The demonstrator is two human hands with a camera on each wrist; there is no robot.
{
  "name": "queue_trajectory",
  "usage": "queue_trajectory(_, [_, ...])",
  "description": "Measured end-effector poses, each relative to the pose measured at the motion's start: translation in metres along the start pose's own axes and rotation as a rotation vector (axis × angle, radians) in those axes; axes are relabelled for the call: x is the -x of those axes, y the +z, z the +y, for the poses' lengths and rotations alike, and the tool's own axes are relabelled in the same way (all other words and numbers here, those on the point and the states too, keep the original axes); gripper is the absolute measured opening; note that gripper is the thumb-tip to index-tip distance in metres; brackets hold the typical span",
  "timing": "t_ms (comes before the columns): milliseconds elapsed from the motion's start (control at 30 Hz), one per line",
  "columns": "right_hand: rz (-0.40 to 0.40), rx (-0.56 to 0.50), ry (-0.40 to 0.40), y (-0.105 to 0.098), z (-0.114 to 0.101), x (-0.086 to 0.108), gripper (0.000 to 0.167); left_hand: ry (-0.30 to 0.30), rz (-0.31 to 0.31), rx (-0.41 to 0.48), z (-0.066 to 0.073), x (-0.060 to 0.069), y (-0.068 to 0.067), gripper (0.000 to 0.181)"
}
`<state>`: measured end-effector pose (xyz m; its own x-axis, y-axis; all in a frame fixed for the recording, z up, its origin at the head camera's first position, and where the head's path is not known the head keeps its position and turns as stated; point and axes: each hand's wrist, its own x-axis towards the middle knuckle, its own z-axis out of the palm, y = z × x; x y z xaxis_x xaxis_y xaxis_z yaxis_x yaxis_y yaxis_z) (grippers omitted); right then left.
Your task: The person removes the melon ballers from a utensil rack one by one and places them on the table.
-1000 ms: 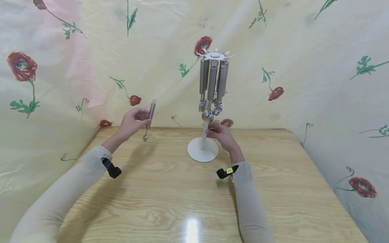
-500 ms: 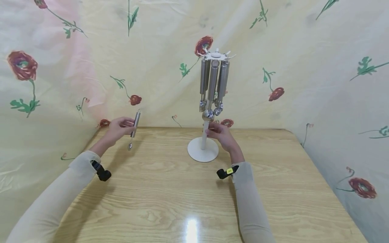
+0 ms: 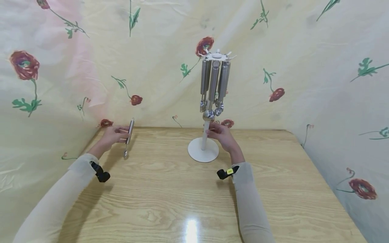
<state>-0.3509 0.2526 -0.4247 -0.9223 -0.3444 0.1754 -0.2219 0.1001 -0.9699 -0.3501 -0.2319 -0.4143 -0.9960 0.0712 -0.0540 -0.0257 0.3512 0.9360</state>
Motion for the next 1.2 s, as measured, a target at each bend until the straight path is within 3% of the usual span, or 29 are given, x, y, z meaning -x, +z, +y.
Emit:
queue_trajectory(200, [-0.003,0.005,-0.003,0.001,0.000,0.001,0.043,-0.057,0.017,0.006,-0.011,-0.001,-0.001,0.046])
queue_trajectory(567, [0.003,0.013,0.009,0.000,0.002,0.000,0.043,-0.075,0.034,0.022,-0.026,-0.002,-0.002,0.048])
queue_trajectory(1200, [0.022,0.019,0.014,-0.002,0.001,0.001,0.042,-0.068,0.215,-0.103,-0.040,-0.011,0.003,0.041])
